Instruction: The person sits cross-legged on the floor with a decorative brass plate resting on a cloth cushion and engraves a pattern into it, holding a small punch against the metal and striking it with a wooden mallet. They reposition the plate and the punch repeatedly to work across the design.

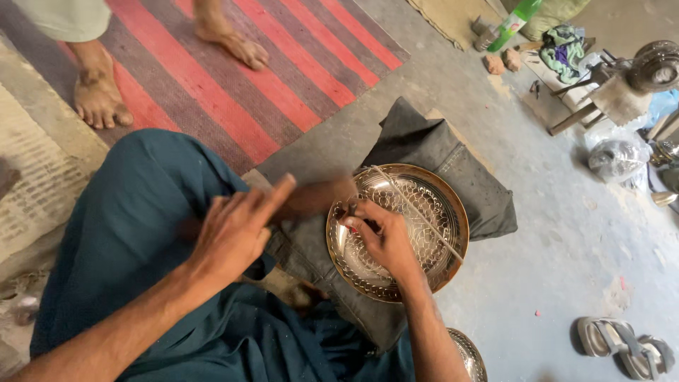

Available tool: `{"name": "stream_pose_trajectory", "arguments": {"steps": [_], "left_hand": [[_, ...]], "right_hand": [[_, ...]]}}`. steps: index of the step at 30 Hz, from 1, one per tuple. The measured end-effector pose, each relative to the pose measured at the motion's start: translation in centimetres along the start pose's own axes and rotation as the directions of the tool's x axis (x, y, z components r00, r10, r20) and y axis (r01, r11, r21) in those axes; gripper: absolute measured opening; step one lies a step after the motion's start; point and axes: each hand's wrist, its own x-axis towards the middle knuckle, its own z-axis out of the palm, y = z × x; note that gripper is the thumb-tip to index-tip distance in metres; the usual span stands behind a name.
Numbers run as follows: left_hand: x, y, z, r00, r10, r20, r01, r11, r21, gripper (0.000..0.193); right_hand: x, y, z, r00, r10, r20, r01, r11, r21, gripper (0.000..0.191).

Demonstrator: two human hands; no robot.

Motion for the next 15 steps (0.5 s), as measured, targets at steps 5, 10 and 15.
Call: {"name": "stream_pose_trajectory", "arguments": {"steps": [5,10,15], "left_hand": [[0.2,0.3,-0.1,0.998,-0.049,-0.041,0.044,0.991,-0.125,0.09],[0.5,0.8,-0.6,0.999,-0.035,0.039,0.037,0.998,-0.054,0.089],[0.5,1.2,-1.0,0.969,-0.184,0.162,0.221,0.943,-0.249,0.086]], "right_hand": [[0.0,0.3,0.2,0.998,-0.047,-0.043,0.05,0.997,0.055,0.021],[0.1,0.4,0.8,0.995,0.03,-0.095,-0.024,0.998,0.058,0.011],[0.1,0.0,1.3,0.983,0.038,-0.179,-0.042,0.999,-0.017,0.029]]}}
